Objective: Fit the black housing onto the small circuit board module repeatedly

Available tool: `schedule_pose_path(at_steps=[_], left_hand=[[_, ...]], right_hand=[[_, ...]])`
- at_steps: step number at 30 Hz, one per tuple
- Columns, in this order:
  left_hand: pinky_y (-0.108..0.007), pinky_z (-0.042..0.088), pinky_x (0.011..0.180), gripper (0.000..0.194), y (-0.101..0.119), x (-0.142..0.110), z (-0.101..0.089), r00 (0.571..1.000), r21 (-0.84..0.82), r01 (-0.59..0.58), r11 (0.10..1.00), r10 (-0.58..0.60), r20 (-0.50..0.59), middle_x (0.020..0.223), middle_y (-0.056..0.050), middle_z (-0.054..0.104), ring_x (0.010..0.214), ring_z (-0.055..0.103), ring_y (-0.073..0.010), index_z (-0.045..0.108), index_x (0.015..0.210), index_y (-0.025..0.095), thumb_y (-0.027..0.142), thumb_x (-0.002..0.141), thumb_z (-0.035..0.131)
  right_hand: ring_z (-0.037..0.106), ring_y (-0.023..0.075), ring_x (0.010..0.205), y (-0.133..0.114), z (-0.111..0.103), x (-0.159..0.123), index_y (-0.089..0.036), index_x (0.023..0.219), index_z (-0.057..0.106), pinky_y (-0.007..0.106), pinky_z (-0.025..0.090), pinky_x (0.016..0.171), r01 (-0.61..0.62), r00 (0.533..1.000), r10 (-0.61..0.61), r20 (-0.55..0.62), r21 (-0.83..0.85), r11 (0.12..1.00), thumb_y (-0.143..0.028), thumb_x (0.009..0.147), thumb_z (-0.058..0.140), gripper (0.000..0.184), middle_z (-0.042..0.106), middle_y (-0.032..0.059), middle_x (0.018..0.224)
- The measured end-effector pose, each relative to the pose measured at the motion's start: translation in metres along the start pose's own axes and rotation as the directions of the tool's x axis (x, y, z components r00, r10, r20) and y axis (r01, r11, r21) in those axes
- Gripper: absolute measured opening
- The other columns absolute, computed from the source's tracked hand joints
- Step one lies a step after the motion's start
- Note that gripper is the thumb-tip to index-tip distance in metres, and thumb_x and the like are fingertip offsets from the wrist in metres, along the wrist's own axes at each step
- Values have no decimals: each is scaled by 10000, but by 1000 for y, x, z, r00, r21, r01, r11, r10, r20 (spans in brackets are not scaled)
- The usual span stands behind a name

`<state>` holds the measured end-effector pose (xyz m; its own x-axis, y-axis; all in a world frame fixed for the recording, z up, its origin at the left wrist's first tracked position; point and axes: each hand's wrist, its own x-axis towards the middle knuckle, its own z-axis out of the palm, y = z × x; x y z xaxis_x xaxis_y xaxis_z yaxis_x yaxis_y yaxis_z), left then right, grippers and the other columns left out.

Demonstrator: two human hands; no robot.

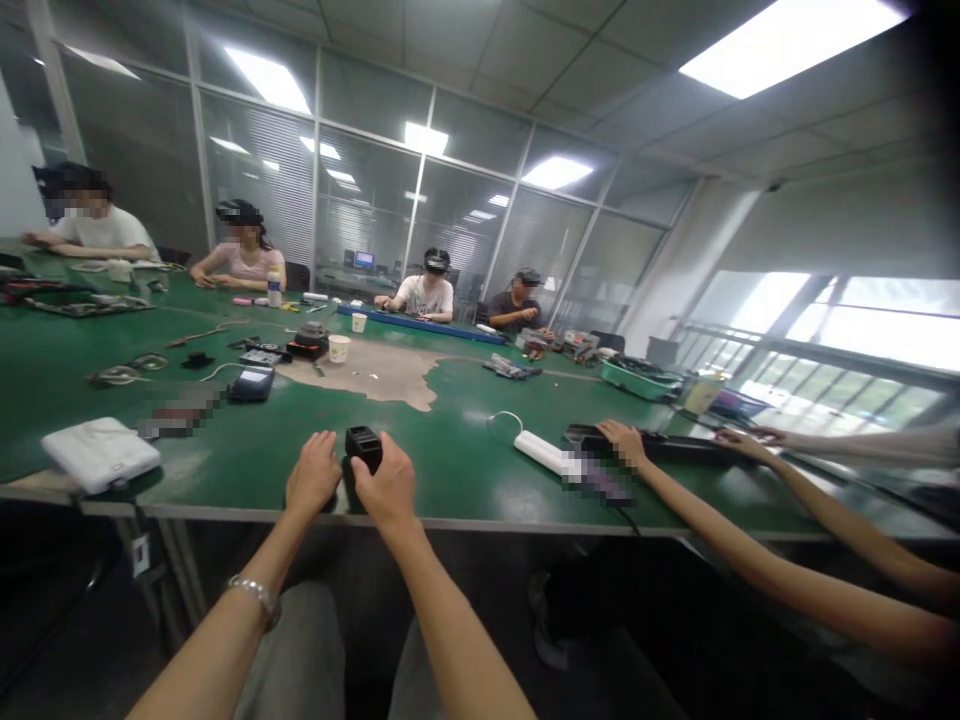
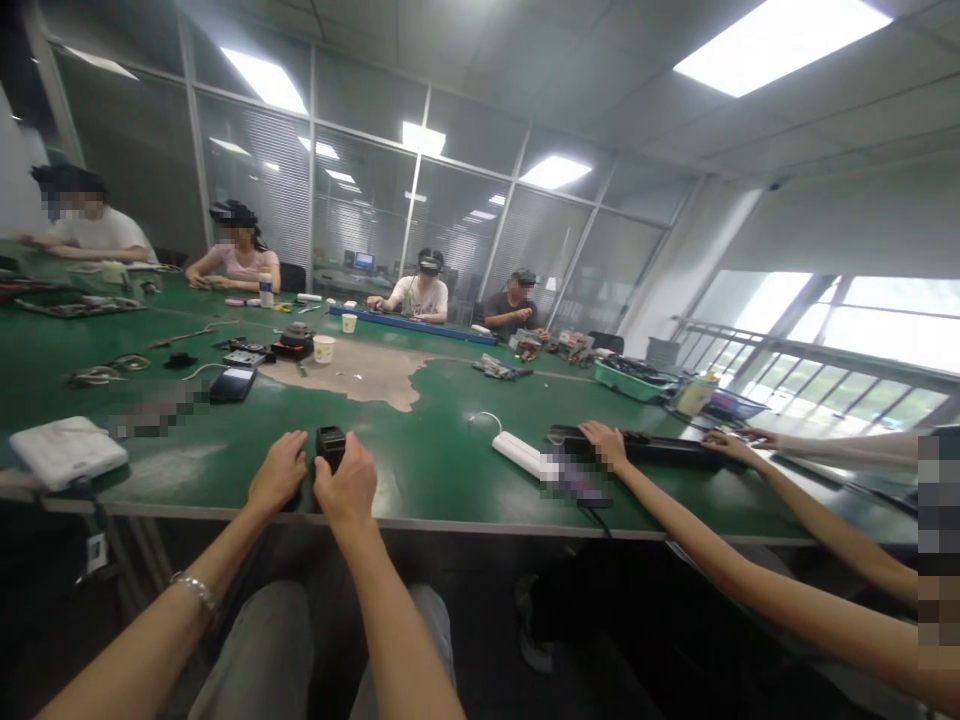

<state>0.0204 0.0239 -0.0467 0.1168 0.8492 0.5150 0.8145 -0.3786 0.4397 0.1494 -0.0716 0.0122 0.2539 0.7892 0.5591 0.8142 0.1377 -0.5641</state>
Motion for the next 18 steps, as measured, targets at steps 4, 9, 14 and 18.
schedule_pose_path(at_steps=[4, 9, 14, 18], left_hand=[[-421, 362, 1145, 478, 0, 0, 1, 1000, 12, 3, 1000, -3, 0, 1343, -100, 596, 1336, 464, -245, 570, 1280, 152, 104, 830, 418], [-403, 349, 1156, 446, 0, 1, 4, 1000, 11, -4, 1000, 4, 3, 1363, -144, 575, 1339, 463, -247, 586, 1257, 98, 121, 855, 393], [-393, 352, 1153, 430, -1, 2, 5, 1000, 19, -11, 1000, 11, 2, 1356, -128, 586, 1339, 466, -236, 600, 1243, 121, 134, 857, 412], [-391, 353, 1153, 435, -3, 2, 9, 1000, 40, -10, 999, 10, -1, 1358, -130, 585, 1340, 465, -238, 599, 1248, 111, 140, 858, 406]], right_hand=[[612, 293, 1123, 6, 2, -11, -72, 1350, 508, 384, 473, 976, 29, 998, -27, 55, -21, 999, -347, 779, 676, 656, 652, 181, 1194], [547, 309, 1229, 17, 5, -14, -39, 1369, 486, 425, 411, 1060, 53, 998, -53, 23, -8, 999, -385, 784, 681, 707, 589, 216, 1302], [538, 279, 1246, 22, 13, -12, -54, 1389, 472, 400, 403, 1070, 105, 994, -105, -13, 86, 991, -383, 822, 644, 678, 579, 196, 1327], [584, 281, 1168, 20, 21, -19, -60, 1384, 480, 390, 445, 1012, 12, 1000, -11, -15, 78, 997, -353, 863, 593, 608, 625, 186, 1252]])
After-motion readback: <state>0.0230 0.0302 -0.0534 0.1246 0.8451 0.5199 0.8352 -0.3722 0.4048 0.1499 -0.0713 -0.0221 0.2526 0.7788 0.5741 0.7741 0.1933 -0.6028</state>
